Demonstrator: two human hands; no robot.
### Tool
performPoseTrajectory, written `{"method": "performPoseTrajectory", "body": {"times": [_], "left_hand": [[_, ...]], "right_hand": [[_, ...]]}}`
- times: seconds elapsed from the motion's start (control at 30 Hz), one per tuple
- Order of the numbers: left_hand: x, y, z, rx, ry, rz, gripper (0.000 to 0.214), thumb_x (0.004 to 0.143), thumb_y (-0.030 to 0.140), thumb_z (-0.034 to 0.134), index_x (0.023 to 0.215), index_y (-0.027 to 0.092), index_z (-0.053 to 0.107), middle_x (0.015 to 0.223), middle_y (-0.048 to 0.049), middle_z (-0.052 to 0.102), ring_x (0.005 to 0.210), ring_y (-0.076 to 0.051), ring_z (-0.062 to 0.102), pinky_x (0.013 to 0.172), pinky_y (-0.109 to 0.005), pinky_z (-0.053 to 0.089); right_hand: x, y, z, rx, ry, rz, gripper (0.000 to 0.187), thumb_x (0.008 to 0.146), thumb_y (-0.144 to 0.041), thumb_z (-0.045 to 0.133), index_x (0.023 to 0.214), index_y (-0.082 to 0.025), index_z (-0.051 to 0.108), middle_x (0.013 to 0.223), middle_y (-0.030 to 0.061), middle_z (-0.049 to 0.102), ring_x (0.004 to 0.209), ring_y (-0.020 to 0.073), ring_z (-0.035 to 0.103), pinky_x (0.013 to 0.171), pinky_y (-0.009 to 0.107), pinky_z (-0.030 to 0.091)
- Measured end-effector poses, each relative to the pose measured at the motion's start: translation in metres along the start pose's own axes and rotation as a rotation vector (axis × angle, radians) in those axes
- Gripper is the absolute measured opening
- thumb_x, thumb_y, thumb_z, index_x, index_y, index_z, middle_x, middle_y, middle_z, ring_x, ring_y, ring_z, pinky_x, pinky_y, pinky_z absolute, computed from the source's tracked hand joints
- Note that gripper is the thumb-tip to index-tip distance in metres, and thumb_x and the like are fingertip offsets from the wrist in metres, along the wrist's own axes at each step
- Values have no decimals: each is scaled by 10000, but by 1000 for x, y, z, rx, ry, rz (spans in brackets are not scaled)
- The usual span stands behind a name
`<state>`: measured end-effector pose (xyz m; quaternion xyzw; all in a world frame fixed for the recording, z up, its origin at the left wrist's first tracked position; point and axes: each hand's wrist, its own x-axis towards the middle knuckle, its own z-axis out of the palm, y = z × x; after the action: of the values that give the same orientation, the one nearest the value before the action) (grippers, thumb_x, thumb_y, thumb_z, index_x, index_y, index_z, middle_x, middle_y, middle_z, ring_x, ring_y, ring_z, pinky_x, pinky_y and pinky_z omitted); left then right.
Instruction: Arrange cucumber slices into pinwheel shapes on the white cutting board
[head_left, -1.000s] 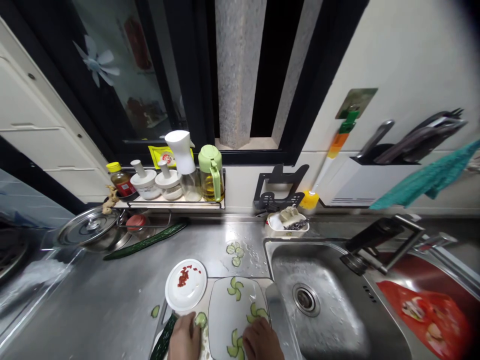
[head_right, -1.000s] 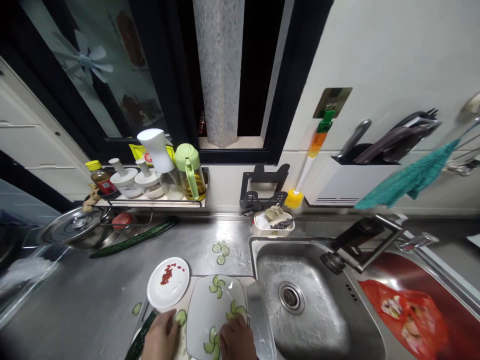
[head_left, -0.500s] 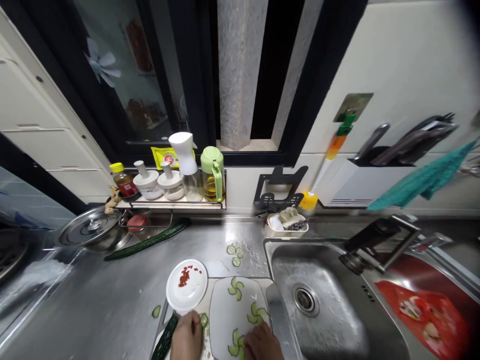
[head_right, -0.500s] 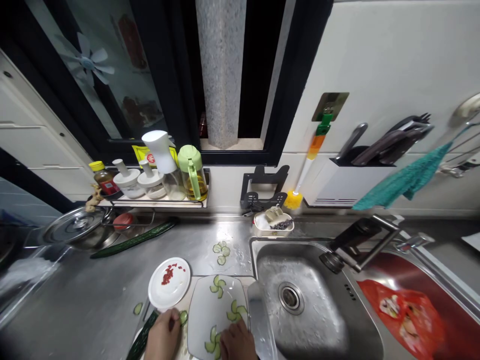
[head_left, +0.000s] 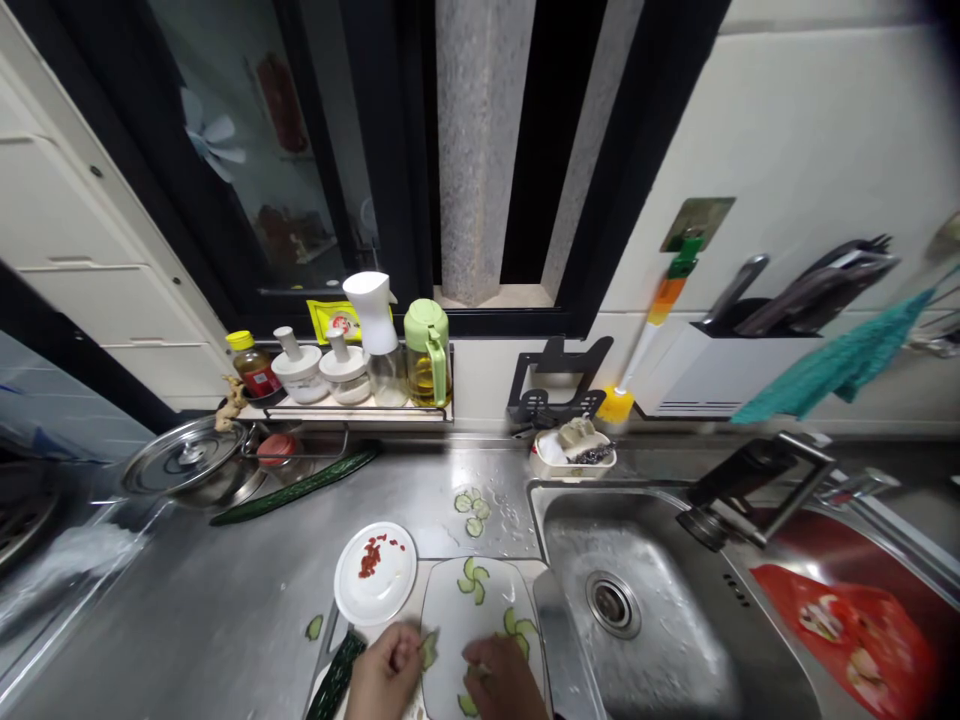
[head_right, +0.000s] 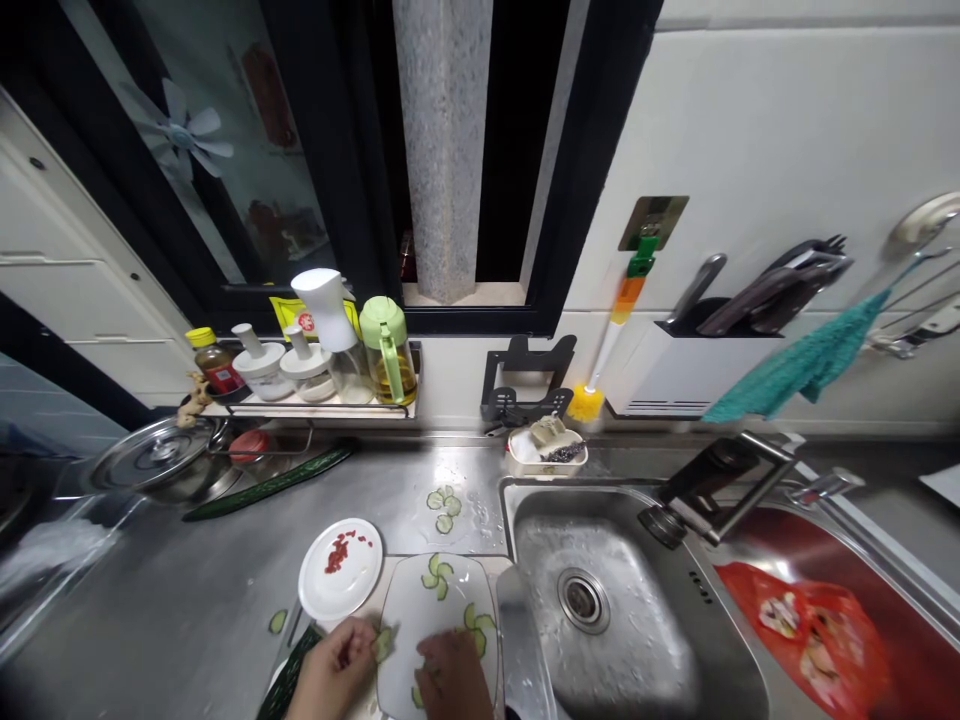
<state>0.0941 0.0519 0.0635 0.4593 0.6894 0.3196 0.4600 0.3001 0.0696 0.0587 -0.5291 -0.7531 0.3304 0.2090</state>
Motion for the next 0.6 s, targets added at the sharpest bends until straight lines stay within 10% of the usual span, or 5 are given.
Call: {"method": "performPoseTrajectory", "body": {"times": [0.13, 0.43, 0.6], "left_hand": [[0, 8, 16, -300, -129, -40, 347, 640, 490, 699, 690, 166, 587, 554, 67, 478, 543, -62, 401, 553, -191, 315], [-3, 12, 36, -719, -295, -433, 592, 500, 713, 711, 611, 170, 504, 423, 89, 446, 344, -7, 310, 383, -164, 137], [-6, 19, 37, -915, -371, -649, 433, 659, 533, 735, 705, 132, 576, 496, 41, 533, 382, -15, 425, 386, -131, 269]], "right_hand": [[17, -22, -5, 328, -62, 296, 254, 668, -178, 546, 892, -174, 666, 815, 62, 678, 761, 203, 602, 712, 307, 451], [20, -40, -28, 482, -83, 293, 60, 618, -218, 549, 619, -196, 605, 613, -6, 570, 656, 178, 549, 640, 297, 403], [17, -38, -29, 355, -26, 205, 97, 634, -270, 630, 659, -193, 684, 725, 52, 652, 783, 226, 605, 752, 342, 419]]}}
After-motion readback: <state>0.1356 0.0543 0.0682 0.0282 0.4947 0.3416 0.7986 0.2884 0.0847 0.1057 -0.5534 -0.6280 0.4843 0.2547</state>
